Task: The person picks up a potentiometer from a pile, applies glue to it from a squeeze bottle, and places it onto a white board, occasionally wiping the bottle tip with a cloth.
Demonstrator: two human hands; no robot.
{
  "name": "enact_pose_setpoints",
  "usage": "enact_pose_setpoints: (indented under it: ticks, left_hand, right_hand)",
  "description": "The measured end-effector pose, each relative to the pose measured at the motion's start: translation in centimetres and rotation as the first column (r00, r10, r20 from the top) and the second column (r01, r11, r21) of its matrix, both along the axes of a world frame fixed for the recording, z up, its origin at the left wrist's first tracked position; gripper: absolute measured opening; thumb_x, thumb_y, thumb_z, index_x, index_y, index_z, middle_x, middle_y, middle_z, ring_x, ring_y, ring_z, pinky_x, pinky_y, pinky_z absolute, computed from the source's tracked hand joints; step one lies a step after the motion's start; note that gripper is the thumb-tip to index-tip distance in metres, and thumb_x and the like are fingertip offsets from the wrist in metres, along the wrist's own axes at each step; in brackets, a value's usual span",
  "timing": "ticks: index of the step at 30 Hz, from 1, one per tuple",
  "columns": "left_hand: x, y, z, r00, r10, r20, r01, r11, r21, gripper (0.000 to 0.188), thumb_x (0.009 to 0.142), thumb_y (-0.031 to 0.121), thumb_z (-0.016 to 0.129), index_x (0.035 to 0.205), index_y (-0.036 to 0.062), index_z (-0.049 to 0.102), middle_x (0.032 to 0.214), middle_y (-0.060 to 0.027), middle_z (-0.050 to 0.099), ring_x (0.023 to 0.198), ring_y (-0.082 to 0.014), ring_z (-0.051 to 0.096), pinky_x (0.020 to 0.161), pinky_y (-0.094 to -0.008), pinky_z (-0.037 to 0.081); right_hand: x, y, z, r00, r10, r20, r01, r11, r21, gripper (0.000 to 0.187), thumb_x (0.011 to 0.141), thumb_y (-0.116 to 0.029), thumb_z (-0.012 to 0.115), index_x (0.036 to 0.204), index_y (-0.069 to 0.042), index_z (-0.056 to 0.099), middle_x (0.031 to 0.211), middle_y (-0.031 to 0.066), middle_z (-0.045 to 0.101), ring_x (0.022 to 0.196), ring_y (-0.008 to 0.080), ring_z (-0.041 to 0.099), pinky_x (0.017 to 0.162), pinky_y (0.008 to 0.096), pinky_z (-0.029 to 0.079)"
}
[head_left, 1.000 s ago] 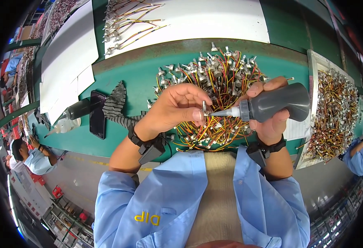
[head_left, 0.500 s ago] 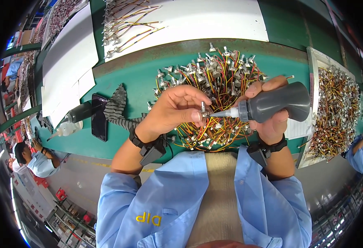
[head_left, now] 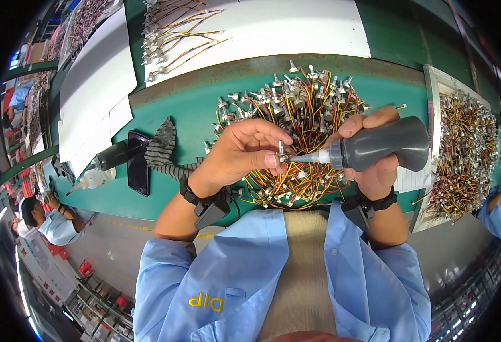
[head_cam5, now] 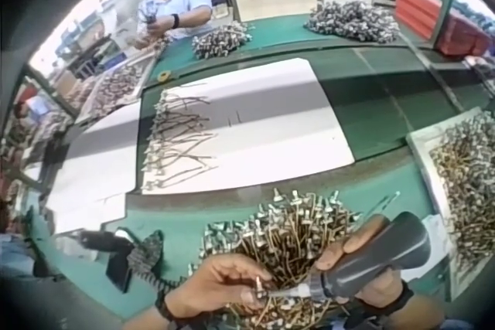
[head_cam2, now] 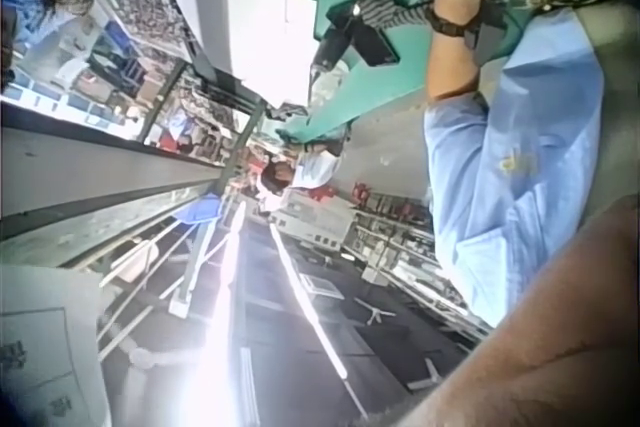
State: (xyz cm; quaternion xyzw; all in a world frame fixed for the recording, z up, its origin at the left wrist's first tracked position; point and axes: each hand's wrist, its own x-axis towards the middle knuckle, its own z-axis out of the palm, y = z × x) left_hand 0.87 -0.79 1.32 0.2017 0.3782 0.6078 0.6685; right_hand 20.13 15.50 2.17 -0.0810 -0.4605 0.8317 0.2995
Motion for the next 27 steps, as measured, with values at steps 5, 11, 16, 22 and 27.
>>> enact_pose_setpoints:
  ticks: [5, 11, 16, 22, 27]
  left_hand:
    - [-0.08, -0.05, -0.07, 1.0, 0.0, 0.003, -0.001, 1.0, 0.002, 0.033, 0.082, 0.009, 0.072, 0.108, -0.0028, 0.057, 0.1, -0.0136, 0.064, 0.083, -0.0166, 0.066, 0.066, -0.0247, 0.058]
    - [-0.03, -0.1, -0.34, 1.0, 0.004, 0.013, -0.004, 1.0, 0.008, 0.033, 0.083, 0.01, 0.072, 0.109, -0.0024, 0.057, 0.101, -0.013, 0.063, 0.089, -0.0178, 0.066, 0.066, -0.0249, 0.058]
    - [-0.02, -0.04, -0.48, 1.0, -0.001, 0.003, 0.001, 0.999, 0.042, 0.033, 0.083, 0.011, 0.071, 0.11, -0.0022, 0.057, 0.1, -0.0132, 0.064, 0.091, -0.019, 0.066, 0.066, -0.025, 0.058]
    - [0.13, -0.11, -0.22, 1.0, 0.007, 0.028, -0.007, 1.0, 0.029, 0.033, 0.084, 0.011, 0.071, 0.11, -0.0019, 0.057, 0.1, -0.0135, 0.065, 0.091, -0.0197, 0.066, 0.067, -0.0248, 0.058]
    - [0.08, -0.11, -0.23, 1.0, 0.007, 0.025, -0.007, 1.0, 0.026, 0.033, 0.084, 0.011, 0.071, 0.111, -0.0013, 0.057, 0.1, -0.0148, 0.066, 0.09, -0.0195, 0.067, 0.068, -0.0246, 0.057]
  right_hand:
    - [0.11, -0.06, 0.34, 1.0, 0.018, 0.024, -0.017, 1.0, -0.014, 0.057, 0.081, -0.049, 0.07, 0.11, -0.008, 0.043, 0.104, 0.0134, 0.06, 0.066, 0.019, 0.064, 0.077, 0.0395, 0.058]
    - [-0.38, -0.63, 0.04, 0.991, -0.129, -0.038, 0.126, 0.989, -0.076, 0.064, 0.076, -0.045, 0.076, 0.111, 0.001, 0.048, 0.104, 0.0263, 0.062, 0.048, 0.0119, 0.058, 0.05, 0.0223, 0.051]
    - [-0.16, -0.34, 0.38, 0.999, -0.034, -0.002, 0.034, 0.999, 0.017, 0.057, 0.08, -0.05, 0.071, 0.109, -0.009, 0.043, 0.103, 0.0128, 0.059, 0.069, 0.0183, 0.063, 0.078, 0.0409, 0.057]
    - [0.02, -0.24, 0.45, 1.0, -0.019, 0.019, 0.019, 1.0, -0.003, 0.058, 0.08, -0.05, 0.071, 0.108, -0.008, 0.043, 0.102, 0.0128, 0.06, 0.066, 0.0176, 0.063, 0.077, 0.0397, 0.057]
    - [-0.25, -0.45, 0.79, 0.999, -0.052, 0.008, 0.052, 0.998, 0.026, 0.058, 0.08, -0.05, 0.071, 0.108, -0.008, 0.043, 0.102, 0.0128, 0.06, 0.067, 0.018, 0.063, 0.076, 0.0384, 0.057]
